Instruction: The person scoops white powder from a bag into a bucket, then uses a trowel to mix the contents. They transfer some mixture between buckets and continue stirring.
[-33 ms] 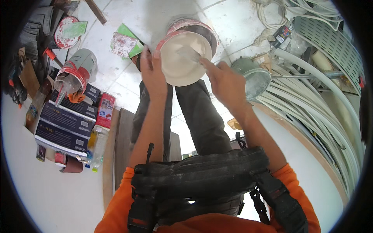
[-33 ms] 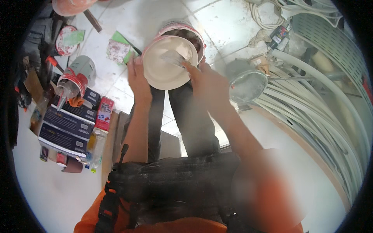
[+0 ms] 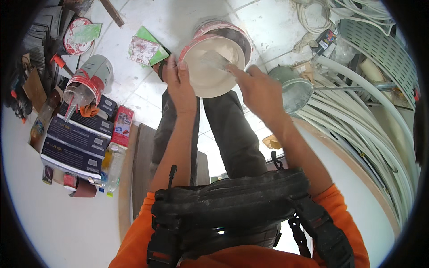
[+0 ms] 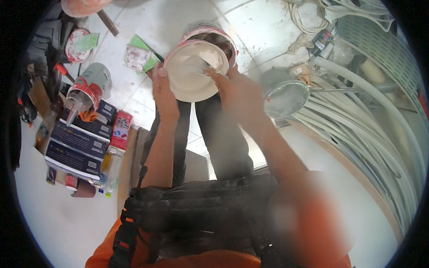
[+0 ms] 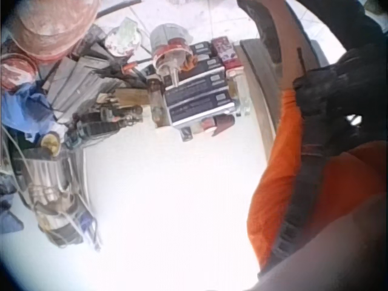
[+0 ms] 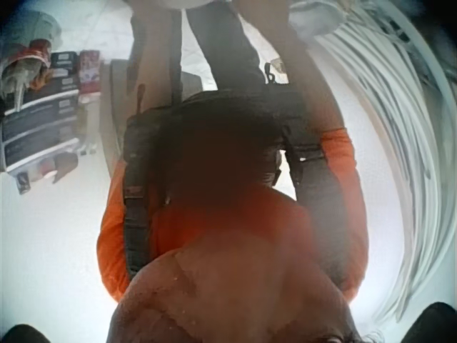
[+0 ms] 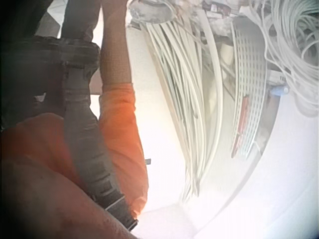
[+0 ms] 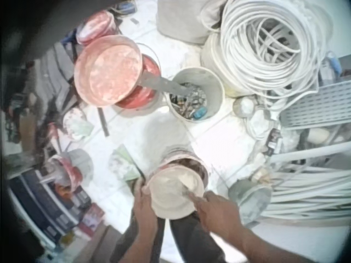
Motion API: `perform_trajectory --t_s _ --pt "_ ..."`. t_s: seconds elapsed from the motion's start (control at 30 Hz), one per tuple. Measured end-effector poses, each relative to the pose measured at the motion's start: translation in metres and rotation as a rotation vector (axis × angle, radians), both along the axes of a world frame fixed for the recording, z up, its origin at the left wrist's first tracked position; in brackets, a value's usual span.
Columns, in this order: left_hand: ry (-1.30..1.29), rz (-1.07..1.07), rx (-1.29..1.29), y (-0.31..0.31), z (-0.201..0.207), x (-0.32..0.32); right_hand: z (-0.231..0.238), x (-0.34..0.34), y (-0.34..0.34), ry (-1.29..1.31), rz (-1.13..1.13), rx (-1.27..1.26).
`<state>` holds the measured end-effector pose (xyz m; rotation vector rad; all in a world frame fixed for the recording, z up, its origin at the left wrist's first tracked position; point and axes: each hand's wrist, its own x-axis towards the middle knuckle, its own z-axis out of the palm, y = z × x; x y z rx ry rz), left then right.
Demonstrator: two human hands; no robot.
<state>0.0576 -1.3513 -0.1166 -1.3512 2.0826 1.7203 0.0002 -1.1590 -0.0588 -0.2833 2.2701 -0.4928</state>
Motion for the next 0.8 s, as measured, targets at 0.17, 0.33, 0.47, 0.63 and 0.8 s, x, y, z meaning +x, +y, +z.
perform_trajectory --t_s 0.17,0.33,0.47,0.63,0.8 --pt "0.087 -0.275 -0.271 -0.017 -0.011 -0.035 -0.002 -0.04 -0.003 0.099 0.22 -0.067" --pt "-0.005 -0.38 -0.338 -0.023 -0.019 -0.04 -0.016 -0.047 -0.018 0.109 0.236 -0.127" --pt "0.003 -0.398 -0.324 -0.024 -0.027 -0.034 -0.035 -0.007 -0.009 0.08 -0.053 -0.115" --pt "-0.028 -0.314 -0.237 -0.031 -0.031 -0.031 -0.019 -0.001 0.015 -0.146 -0.19 -0.053" --pt "-0.051 -0.317 -0.12 -0.031 -0.025 -0.042 -0.016 -0.041 -0.02 0.046 0.167 -0.029"
